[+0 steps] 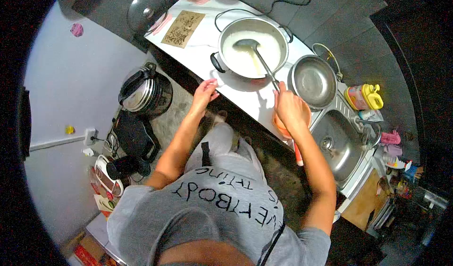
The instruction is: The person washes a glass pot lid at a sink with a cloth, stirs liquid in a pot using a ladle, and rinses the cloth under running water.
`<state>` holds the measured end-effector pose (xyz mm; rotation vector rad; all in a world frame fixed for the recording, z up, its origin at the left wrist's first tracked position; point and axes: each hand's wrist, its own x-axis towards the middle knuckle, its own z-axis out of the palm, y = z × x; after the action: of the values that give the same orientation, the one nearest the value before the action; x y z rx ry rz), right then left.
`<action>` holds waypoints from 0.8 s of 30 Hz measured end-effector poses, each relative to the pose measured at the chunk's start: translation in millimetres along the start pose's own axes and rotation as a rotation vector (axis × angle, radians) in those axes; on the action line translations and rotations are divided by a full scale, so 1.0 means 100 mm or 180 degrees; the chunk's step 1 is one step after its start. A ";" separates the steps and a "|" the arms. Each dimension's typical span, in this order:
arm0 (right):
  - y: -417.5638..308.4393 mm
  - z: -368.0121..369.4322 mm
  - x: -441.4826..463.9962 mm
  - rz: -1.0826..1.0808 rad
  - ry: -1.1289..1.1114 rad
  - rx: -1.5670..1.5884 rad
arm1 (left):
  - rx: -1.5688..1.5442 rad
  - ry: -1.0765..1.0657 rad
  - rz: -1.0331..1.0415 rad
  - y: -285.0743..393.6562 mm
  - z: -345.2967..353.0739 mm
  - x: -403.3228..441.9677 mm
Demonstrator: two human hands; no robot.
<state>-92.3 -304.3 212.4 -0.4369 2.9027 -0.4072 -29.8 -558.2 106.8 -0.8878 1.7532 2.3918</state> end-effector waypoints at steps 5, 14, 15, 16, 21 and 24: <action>-0.09 -0.25 -0.18 -0.0121 -0.0059 -0.0320 | 0.0199 0.0114 0.0055 0.23 0.01 0.48; -0.40 -0.92 -0.44 0.0366 -0.0603 -0.0225 | 0.0547 -0.0286 0.0067 0.31 0.03 0.82; -0.41 -0.91 -0.46 0.0393 -0.0611 -0.0222 | 0.0547 -0.0286 0.0081 0.33 0.04 0.80; -0.41 -0.89 -0.49 0.0433 -0.0676 -0.0395 | 0.0588 -0.0275 0.0069 0.37 0.05 0.77; -0.50 -0.67 -0.43 0.0653 -0.0555 -0.0436 | 0.0679 -0.0421 0.0068 0.30 -0.01 0.85; -0.54 -0.48 -0.30 0.0747 -0.0462 -0.0436 | 0.0548 -0.0461 0.0099 0.32 -0.01 0.84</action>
<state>-59.9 -333.0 277.6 -0.1341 2.8050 -0.1359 -110.9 -594.9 95.3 -0.6544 1.8936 2.2176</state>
